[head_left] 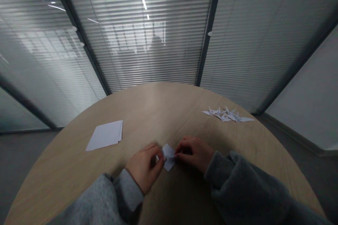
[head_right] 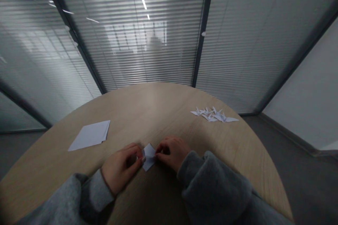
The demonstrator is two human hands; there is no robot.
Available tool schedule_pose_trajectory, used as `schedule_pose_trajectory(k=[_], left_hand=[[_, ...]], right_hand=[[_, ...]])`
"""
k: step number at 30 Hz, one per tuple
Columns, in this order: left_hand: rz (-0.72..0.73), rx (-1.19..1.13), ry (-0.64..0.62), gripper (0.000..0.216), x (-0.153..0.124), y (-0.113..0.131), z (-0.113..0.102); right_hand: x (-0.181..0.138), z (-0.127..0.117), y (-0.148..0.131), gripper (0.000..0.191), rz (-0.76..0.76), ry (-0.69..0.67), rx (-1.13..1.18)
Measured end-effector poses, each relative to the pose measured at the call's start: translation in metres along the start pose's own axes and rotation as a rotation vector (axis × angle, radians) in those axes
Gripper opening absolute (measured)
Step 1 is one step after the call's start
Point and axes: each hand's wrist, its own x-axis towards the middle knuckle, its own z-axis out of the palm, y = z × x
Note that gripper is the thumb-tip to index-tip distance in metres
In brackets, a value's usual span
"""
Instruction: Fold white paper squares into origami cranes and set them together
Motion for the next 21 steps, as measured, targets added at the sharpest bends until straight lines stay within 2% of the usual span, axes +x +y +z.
schedule_pose_trajectory(k=[8, 13, 21], left_hand=[[0.001, 0.013, 0.0, 0.013, 0.002, 0.001, 0.001], [-0.017, 0.051, -0.016, 0.014, 0.003, 0.003, 0.0], [-0.027, 0.082, -0.018, 0.013, 0.003, 0.004, 0.001]], right_hand=[[0.0, 0.006, 0.007, 0.006, 0.012, 0.058, -0.103], [0.001, 0.007, 0.011, 0.007, -0.03, 0.036, -0.114], [-0.003, 0.0, -0.002, 0.013, 0.02, 0.036, -0.095]])
